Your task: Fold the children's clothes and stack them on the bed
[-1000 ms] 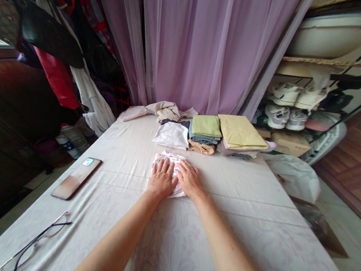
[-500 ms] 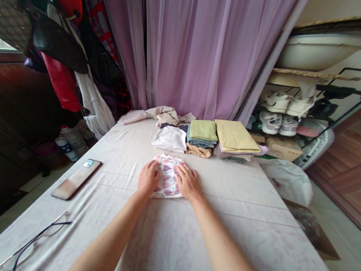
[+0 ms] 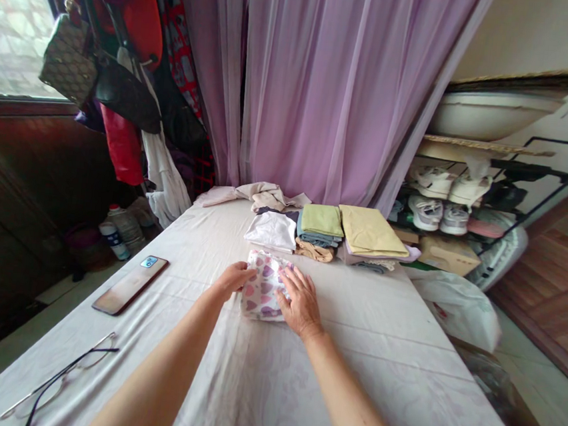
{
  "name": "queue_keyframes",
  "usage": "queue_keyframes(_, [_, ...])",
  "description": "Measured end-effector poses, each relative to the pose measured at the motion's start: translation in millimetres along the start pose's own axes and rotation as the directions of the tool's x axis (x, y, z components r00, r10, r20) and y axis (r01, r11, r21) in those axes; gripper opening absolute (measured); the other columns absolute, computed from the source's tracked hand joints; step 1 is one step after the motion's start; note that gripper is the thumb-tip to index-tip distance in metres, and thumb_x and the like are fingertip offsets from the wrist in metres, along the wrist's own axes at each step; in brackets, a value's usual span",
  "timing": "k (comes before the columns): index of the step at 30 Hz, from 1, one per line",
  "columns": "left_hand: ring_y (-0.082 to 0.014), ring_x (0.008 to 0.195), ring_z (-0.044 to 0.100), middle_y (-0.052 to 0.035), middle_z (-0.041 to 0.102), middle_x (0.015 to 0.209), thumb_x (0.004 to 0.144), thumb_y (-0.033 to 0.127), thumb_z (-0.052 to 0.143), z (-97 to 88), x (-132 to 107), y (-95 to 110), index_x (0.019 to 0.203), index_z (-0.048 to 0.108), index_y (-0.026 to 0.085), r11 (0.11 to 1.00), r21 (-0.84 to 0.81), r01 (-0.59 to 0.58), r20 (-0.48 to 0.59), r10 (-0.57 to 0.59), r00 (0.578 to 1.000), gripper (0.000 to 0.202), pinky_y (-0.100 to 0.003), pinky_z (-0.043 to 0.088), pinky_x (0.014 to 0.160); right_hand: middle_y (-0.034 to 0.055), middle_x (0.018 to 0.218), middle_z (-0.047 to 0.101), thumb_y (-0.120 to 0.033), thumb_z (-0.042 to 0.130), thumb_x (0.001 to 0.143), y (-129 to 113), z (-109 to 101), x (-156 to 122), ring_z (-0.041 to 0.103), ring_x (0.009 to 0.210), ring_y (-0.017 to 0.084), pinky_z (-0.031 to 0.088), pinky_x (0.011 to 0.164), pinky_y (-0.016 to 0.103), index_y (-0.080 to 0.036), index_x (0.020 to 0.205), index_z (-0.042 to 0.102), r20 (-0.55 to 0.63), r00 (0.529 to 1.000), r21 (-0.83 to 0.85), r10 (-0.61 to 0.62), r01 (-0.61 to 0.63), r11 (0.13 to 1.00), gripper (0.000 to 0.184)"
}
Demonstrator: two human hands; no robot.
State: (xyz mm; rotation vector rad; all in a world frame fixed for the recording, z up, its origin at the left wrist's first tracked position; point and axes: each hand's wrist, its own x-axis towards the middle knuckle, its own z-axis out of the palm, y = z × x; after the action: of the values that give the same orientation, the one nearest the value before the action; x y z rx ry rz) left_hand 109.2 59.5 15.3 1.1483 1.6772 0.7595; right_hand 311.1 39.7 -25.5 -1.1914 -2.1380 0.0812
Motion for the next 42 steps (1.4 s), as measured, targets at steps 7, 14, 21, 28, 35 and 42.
queue_keyframes(7, [-0.0086, 0.057, 0.054, 0.0010, 0.066, 0.077, 0.070, 0.038, 0.075, 24.5, -18, 33, 0.091, 0.065, 0.018, 0.873, -0.488, 0.013, 0.133, 0.059, 0.989, 0.031, -0.020, 0.039, 0.056, 0.0171, 0.146, 0.048, -0.051, 0.061, 0.082, -38, -18, 11, 0.047, 0.133, 0.033, 0.042, 0.106, 0.048, -0.017, 0.150, 0.036, 0.119, 0.983, 0.404, 0.140, -0.176, 0.898, 0.080])
queue_keyframes(14, [-0.0115, 0.072, 0.060, -0.0043, 0.067, 0.087, 0.089, 0.034, 0.061, 42.5, -30, 57, 0.089, 0.066, 0.015, 0.716, -0.683, 0.145, 0.329, 0.124, 0.936, 0.020, -0.020, 0.048, 0.063, 0.0054, 0.107, 0.072, -0.046, 0.061, 0.079, -31, -50, 34, 0.068, 0.098, 0.024, 0.055, 0.083, 0.035, -0.022, 0.122, 0.061, 0.370, 0.828, 0.758, 0.421, -0.532, 0.379, 0.049])
queue_keyframes(21, [-0.0194, 0.098, 0.064, -0.0124, 0.067, 0.112, 0.095, 0.045, 0.051, 51.2, -27, 51, 0.096, 0.067, 0.014, 0.619, -0.762, 0.191, 0.409, 0.231, 0.883, 0.034, -0.030, 0.054, 0.081, -0.0017, 0.071, 0.070, -0.016, 0.061, 0.063, -10, -66, 40, 0.060, 0.051, 0.013, 0.045, 0.044, 0.021, -0.019, 0.107, 0.066, 0.514, 0.646, 0.736, 0.564, -0.670, 0.096, 0.044])
queue_keyframes(28, [-0.0216, 0.102, 0.066, -0.0128, 0.063, 0.125, 0.094, 0.043, 0.053, 35.3, -19, 12, 0.101, 0.067, 0.015, 0.599, -0.771, 0.215, 0.378, 0.159, 0.912, 0.032, -0.036, 0.054, 0.088, 0.0059, 0.093, 0.076, -0.008, 0.058, 0.066, 23, -95, 45, 0.072, 0.081, 0.022, 0.058, 0.068, 0.031, -0.018, 0.103, 0.068, 0.508, 0.656, 0.825, 0.558, -0.557, -0.097, 0.040])
queue_keyframes(35, [-0.0166, 0.088, 0.069, -0.0109, 0.062, 0.129, 0.093, 0.028, 0.057, 13.2, -18, -25, 0.099, 0.067, 0.016, 0.586, -0.793, 0.164, 0.224, 0.031, 0.974, 0.017, -0.028, 0.056, 0.074, 0.0088, 0.088, 0.076, -0.006, 0.054, 0.073, 41, -105, 71, 0.072, 0.090, 0.025, 0.059, 0.080, 0.041, -0.016, 0.104, 0.065, 0.535, 0.654, 0.833, 0.535, -0.514, -0.205, 0.035])
queue_keyframes(42, [-0.0203, 0.105, 0.067, -0.0105, 0.061, 0.133, 0.097, 0.027, 0.048, -12.3, -21, -48, 0.115, 0.064, 0.017, 0.414, -0.896, 0.159, 0.242, 0.156, 0.958, 0.026, -0.033, 0.057, 0.083, 0.0086, 0.086, 0.075, -0.012, 0.051, 0.078, 44, -134, 164, 0.070, 0.087, 0.024, 0.058, 0.082, 0.046, -0.014, 0.108, 0.062, 0.505, 0.722, 0.861, 0.473, -0.463, -0.212, 0.032])
